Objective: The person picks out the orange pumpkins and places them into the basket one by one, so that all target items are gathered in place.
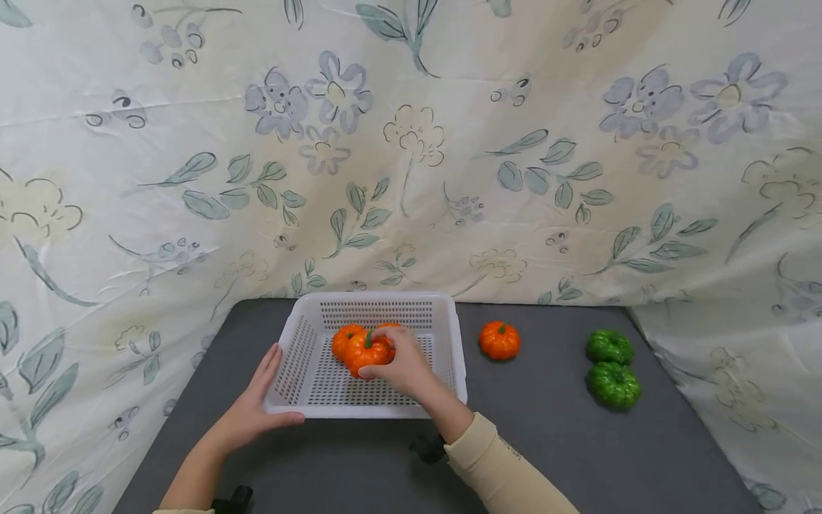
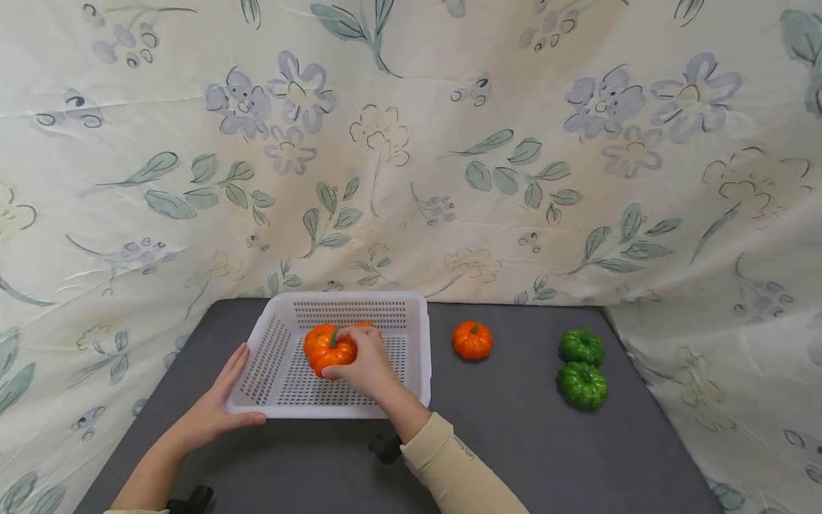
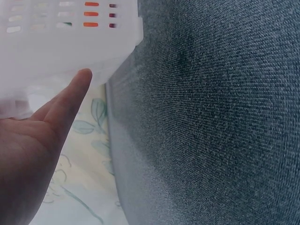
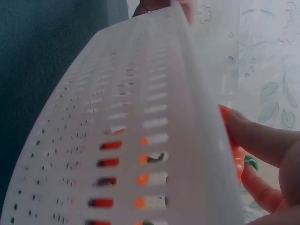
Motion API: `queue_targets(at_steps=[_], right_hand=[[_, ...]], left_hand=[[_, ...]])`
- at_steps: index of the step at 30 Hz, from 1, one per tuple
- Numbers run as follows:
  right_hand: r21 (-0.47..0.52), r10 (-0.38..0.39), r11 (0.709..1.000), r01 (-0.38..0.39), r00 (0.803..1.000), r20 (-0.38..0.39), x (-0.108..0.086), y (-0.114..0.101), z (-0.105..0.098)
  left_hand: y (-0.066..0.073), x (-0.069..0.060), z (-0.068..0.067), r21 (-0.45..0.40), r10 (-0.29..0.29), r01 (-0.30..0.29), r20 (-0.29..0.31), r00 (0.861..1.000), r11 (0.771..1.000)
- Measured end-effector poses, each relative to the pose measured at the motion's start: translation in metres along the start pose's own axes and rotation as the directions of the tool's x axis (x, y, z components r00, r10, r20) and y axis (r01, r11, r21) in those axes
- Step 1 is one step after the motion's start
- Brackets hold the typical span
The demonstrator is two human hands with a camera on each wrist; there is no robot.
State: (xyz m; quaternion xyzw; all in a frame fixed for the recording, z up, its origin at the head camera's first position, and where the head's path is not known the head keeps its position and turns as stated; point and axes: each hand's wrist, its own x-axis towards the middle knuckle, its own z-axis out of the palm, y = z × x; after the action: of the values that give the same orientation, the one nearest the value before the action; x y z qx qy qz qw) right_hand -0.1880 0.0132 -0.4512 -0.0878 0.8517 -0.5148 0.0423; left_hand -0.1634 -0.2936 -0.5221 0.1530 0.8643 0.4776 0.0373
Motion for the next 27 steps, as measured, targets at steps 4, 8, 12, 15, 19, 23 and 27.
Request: queue_targets(at_steps=[4,8,12,15,19,23,27], right_hand=[[-0.027,0.016,1.000,-0.015,1.000,0.023,0.001,-0.006,0.013],[-0.051,0.042,0.998,-0.040,0.998,0.044,0.006,-0.012,0.025],[-0.065,0.086,0.994,-0.083,0.995,0.048,0.011,-0.015,0.037],[-0.088,0.110,0.991,-0.106,0.993,0.045,0.014,-0.017,0.046],[-0.121,0.141,0.983,-0.135,0.989,0.049,0.016,-0.021,0.059],[-0.157,0.204,0.969,-0.190,0.976,0.080,0.016,-0.025,0.070],[-0.201,0.265,0.949,-0.242,0.959,0.101,0.014,-0.028,0.080]], left_hand=[[0.000,-0.003,-0.007,0.001,-0.007,0.007,0.007,1.000,1.000],[0.001,-0.003,-0.014,0.007,-0.004,0.004,0.024,1.000,1.000],[0.002,-0.004,-0.019,0.008,0.001,-0.001,0.039,0.999,1.000],[0.002,-0.005,-0.022,0.004,-0.001,0.000,0.052,0.999,1.000],[0.002,-0.006,-0.028,0.012,-0.004,0.003,0.068,0.998,1.000],[0.002,-0.007,-0.033,0.019,-0.003,0.002,0.085,0.996,1.000],[0.001,-0.008,-0.038,0.001,-0.005,0.004,0.102,0.995,1.000]])
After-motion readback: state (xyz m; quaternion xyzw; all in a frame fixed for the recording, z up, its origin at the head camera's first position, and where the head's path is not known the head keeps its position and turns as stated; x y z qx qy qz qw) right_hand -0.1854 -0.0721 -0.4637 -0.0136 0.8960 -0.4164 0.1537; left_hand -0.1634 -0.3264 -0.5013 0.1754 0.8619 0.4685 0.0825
